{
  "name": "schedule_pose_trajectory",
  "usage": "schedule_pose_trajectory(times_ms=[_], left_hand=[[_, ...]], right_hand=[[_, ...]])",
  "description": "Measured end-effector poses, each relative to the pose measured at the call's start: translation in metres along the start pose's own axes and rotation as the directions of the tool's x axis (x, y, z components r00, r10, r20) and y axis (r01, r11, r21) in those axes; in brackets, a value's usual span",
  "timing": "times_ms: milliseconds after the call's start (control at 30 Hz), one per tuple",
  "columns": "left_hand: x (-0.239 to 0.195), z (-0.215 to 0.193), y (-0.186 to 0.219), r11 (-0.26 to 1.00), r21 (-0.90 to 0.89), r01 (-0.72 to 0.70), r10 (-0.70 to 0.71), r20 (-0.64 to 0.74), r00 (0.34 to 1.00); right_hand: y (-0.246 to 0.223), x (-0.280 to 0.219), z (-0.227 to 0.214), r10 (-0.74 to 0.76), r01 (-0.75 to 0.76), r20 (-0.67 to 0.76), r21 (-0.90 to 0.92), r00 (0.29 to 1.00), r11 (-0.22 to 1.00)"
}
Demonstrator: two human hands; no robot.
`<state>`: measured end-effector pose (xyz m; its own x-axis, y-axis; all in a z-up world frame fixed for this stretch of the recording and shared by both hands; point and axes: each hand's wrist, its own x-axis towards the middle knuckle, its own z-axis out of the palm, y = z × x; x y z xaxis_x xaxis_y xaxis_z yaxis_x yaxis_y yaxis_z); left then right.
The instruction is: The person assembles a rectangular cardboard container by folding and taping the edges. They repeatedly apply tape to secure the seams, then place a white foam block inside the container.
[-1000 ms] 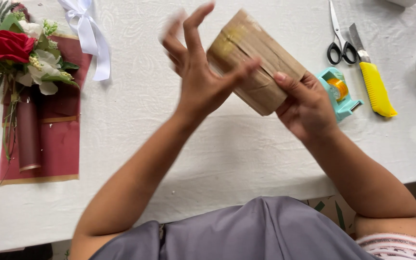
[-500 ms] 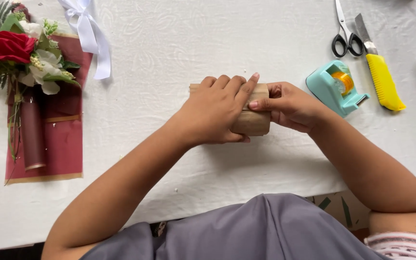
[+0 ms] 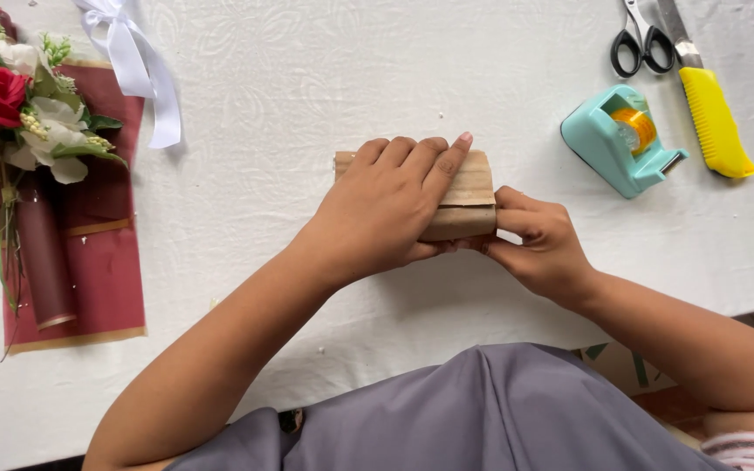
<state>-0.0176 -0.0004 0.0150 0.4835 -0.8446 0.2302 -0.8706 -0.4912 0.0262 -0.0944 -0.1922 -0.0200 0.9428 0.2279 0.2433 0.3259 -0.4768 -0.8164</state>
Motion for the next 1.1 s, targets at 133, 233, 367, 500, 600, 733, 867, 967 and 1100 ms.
schedule_pose_trajectory(times_ms=[133, 233, 367, 500, 600, 733, 867, 967, 1100], left_hand=[[-0.002, 0.0, 0.006, 0.993, 0.115, -0.015, 0.017, -0.014, 1.0], [-0.002, 0.001, 0.007, 0.981, 0.193, -0.007, 0.01, -0.015, 1.0], [-0.001, 0.002, 0.007, 0.976, 0.218, -0.007, 0.005, 0.012, 1.0], [-0.004, 0.002, 0.006, 0.97, 0.241, -0.022, 0.023, -0.002, 1.0], [-0.003, 0.003, 0.007, 0.973, 0.23, -0.009, 0.007, 0.01, 1.0], [-0.002, 0.009, 0.007, 0.978, 0.207, 0.015, -0.018, 0.015, 1.0], [-0.003, 0.006, 0.006, 0.975, 0.222, -0.001, 0.008, -0.027, 1.0], [-0.005, -0.002, 0.001, 0.997, 0.075, -0.03, 0.03, -0.008, 1.0], [-0.011, -0.01, -0.01, 0.979, -0.187, -0.084, 0.105, 0.107, 0.989]], right_hand=[[0.005, 0.0, 0.006, -0.256, 0.253, -0.111, -0.037, 0.96, 0.967], [0.0, 0.004, 0.0, -0.491, 0.431, -0.125, -0.326, 0.862, 0.841], [-0.002, 0.006, -0.005, -0.71, 0.558, 0.046, -0.655, 0.703, 0.51], [-0.004, 0.004, -0.006, -0.741, 0.549, 0.093, -0.733, 0.665, 0.402], [-0.007, 0.004, -0.008, -0.71, 0.525, 0.096, -0.742, 0.698, 0.415], [0.001, -0.003, -0.014, -0.708, 0.489, 0.101, -0.79, 0.699, 0.37], [-0.013, 0.012, -0.019, -0.702, 0.591, 0.229, -0.737, 0.675, 0.328], [-0.007, 0.015, -0.02, -0.73, 0.644, 0.252, -0.695, 0.635, 0.32], [-0.004, 0.02, -0.021, -0.774, 0.703, 0.277, -0.652, 0.57, 0.284]])
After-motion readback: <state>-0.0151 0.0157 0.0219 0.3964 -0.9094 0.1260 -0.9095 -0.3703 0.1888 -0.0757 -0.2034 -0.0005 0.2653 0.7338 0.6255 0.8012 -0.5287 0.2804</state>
